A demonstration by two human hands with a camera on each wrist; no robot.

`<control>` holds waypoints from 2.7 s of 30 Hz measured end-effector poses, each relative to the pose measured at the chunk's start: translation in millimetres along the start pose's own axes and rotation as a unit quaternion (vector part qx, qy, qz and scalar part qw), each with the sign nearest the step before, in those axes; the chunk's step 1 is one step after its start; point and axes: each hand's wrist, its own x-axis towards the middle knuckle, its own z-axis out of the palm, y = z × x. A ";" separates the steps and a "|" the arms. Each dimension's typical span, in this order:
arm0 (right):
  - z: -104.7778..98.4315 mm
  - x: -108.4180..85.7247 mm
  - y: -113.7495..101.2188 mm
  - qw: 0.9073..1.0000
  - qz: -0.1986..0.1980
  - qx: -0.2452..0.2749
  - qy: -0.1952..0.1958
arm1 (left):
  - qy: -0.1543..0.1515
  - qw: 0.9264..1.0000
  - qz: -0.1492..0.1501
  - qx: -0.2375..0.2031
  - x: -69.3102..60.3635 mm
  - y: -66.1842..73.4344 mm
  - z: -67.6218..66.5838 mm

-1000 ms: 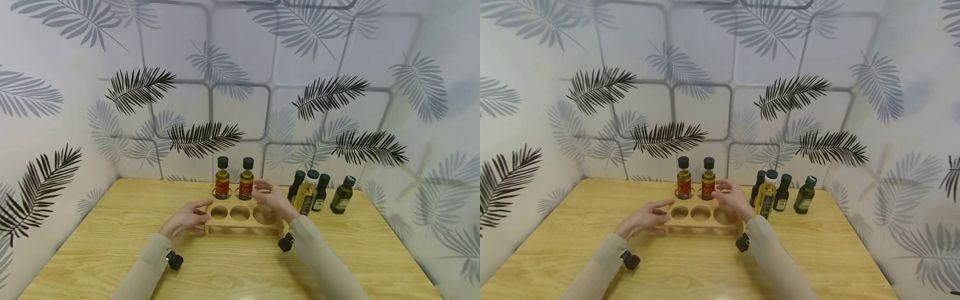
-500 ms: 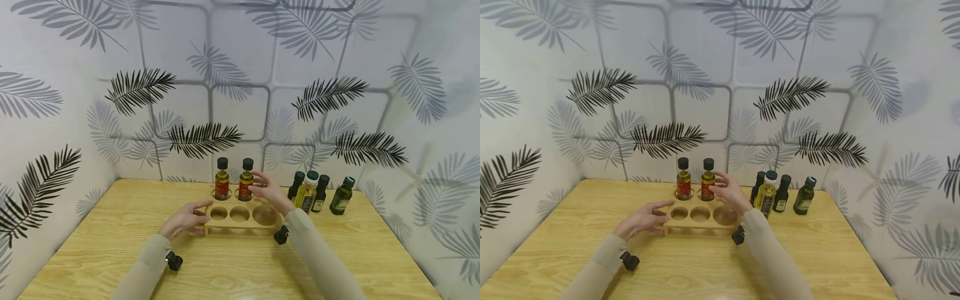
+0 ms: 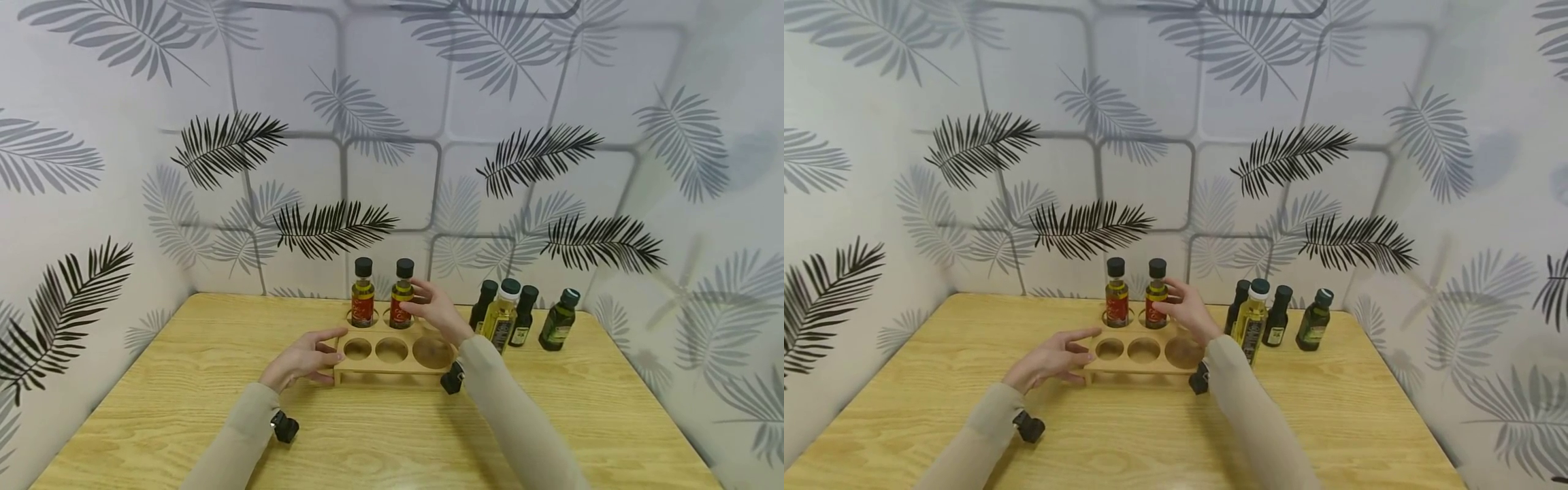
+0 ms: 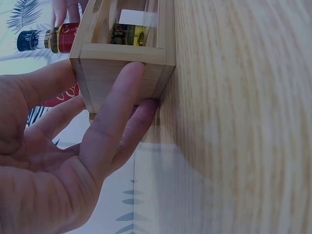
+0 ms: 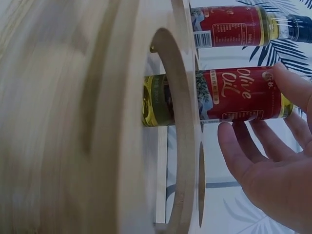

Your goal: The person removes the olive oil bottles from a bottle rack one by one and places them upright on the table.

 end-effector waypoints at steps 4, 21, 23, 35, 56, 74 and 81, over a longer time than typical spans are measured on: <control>3.6 5.7 1.9 1.000 -0.010 0.001 0.001 | 0.002 1.000 0.000 0.000 -1.0 0.8 0.2; 7.3 17.2 10.1 0.999 -0.001 -0.026 0.036 | 0.005 1.000 -0.002 0.000 -2.5 3.6 0.4; 6.9 17.8 11.3 0.999 -0.004 -0.028 0.037 | 0.005 1.000 -0.001 0.001 -2.7 4.0 0.1; 5.5 17.1 14.9 0.999 -0.017 -0.014 0.045 | 0.010 1.000 -0.005 0.005 -0.7 3.0 1.7; 1.5 3.2 -3.0 0.994 -0.008 0.028 0.103 | -0.005 1.000 0.005 0.002 0.9 3.1 0.0; -8.6 -28.6 -20.5 0.987 -0.048 0.076 0.135 | 0.002 1.000 0.000 0.007 -1.6 3.7 0.9; -13.1 -40.3 -18.9 0.985 -0.056 0.070 0.149 | -0.007 1.000 0.000 0.003 0.1 3.7 -0.6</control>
